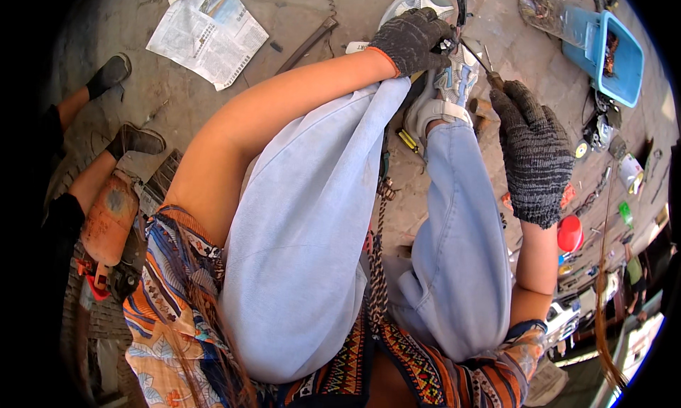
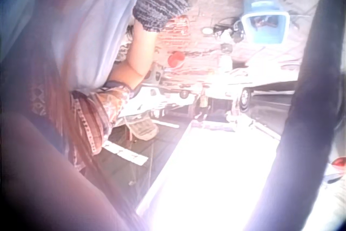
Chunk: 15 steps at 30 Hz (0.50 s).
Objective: The person sits on the ground and uses a screwdriver and hammer to disassemble and reassemble a small electrical connector. They remove a screw, separate the housing, and then reassemble the unit, securing it with the screw.
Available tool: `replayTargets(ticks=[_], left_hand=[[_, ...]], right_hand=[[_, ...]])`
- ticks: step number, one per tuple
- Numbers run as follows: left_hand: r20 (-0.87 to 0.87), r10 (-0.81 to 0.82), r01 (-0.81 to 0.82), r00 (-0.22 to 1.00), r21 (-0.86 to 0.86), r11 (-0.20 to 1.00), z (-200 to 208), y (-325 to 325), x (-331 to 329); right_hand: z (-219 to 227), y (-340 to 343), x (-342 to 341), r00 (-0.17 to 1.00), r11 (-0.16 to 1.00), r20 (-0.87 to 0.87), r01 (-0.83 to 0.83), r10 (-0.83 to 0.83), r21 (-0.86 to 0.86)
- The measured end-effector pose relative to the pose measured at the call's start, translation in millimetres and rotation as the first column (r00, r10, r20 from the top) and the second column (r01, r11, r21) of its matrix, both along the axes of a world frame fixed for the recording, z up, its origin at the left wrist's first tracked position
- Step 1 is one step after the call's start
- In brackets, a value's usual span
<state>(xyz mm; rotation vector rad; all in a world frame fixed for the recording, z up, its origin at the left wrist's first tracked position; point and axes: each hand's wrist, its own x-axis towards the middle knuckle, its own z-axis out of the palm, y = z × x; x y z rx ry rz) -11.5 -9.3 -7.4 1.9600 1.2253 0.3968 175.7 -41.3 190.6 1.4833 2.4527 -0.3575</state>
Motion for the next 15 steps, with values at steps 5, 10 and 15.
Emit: replayTargets(ticks=[5,10,15], left_hand=[[-0.011,-0.001,0.001,1.000,0.053,0.999,-8.5,-2.7,0.9],[-0.014,-0.007,0.008,1.000,0.008,1.000,-4.4,-1.3,0.3],[-0.011,0.016,-0.015,1.000,0.013,1.000,-0.7,-3.1,-3.4]], right_hand=[[2.1,-1.2,-4.2,0.995,0.997,0.072,-0.073,0.074,-0.024],[1.7,-3.1,-5.9,0.987,0.990,0.086,-0.139,0.139,-0.008],[-5.9,13.1,3.1,0.989,0.990,-0.148,-0.006,-0.015,-0.142]])
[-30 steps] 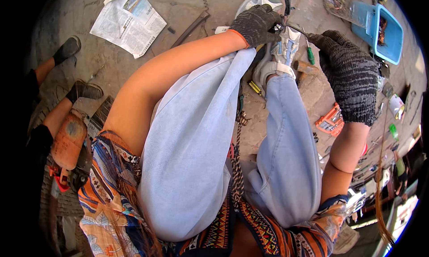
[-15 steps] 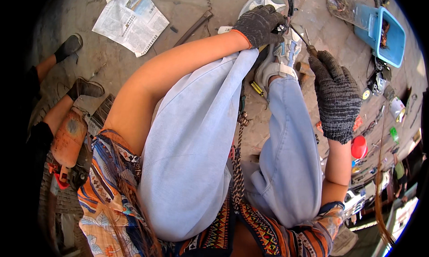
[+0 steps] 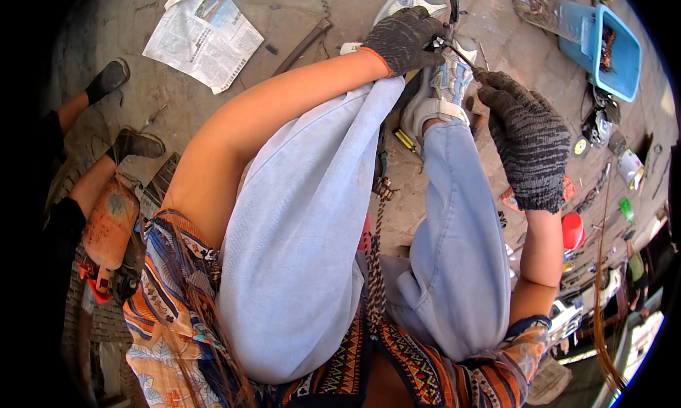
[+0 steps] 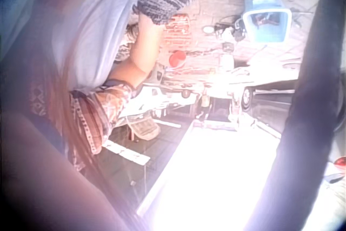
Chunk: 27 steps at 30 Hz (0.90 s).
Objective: The person sits on the ground and uses a screwdriver and hammer to disassemble and reassemble a small electrical connector. They remove a screw, separate the housing, and then reassemble the unit, securing it with the screw.
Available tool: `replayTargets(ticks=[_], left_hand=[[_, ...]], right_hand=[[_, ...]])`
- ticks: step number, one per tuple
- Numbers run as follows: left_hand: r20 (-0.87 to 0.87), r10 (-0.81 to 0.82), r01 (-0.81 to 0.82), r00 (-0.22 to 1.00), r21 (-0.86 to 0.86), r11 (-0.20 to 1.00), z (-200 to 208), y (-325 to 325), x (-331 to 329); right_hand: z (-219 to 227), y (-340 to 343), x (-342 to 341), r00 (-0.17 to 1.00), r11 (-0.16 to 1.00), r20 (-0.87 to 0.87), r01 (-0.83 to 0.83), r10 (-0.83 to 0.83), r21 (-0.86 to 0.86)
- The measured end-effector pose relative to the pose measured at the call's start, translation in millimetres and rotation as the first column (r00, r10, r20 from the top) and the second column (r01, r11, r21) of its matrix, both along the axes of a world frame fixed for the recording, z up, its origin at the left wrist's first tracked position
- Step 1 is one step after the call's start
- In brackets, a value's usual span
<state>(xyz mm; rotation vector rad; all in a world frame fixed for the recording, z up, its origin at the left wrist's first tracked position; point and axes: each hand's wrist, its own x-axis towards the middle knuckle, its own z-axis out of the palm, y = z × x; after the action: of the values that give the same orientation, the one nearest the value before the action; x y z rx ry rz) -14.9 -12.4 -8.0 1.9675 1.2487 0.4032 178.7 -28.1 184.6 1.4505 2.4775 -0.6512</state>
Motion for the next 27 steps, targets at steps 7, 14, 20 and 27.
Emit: replayTargets(ticks=[7,14,20,27], left_hand=[[0.053,0.001,-0.003,0.999,0.040,0.999,-1.5,2.1,3.3],[0.071,0.010,-0.014,0.997,0.051,0.999,-4.0,5.0,11.1],[-0.009,0.071,-0.071,0.997,-0.008,0.997,-7.0,-4.9,-11.9],[0.072,0.040,-0.045,0.997,0.063,0.997,-8.0,2.2,7.8]], right_hand=[[-21.5,33.1,51.8,0.831,0.817,-0.250,0.350,-0.497,-0.459],[7.7,17.5,10.5,0.996,0.997,0.088,0.024,-0.017,-0.079],[-4.9,17.2,-6.8,0.994,0.998,0.089,-0.055,0.059,-0.041],[6.0,7.1,-17.7,0.990,1.000,0.140,-0.024,0.021,0.017]])
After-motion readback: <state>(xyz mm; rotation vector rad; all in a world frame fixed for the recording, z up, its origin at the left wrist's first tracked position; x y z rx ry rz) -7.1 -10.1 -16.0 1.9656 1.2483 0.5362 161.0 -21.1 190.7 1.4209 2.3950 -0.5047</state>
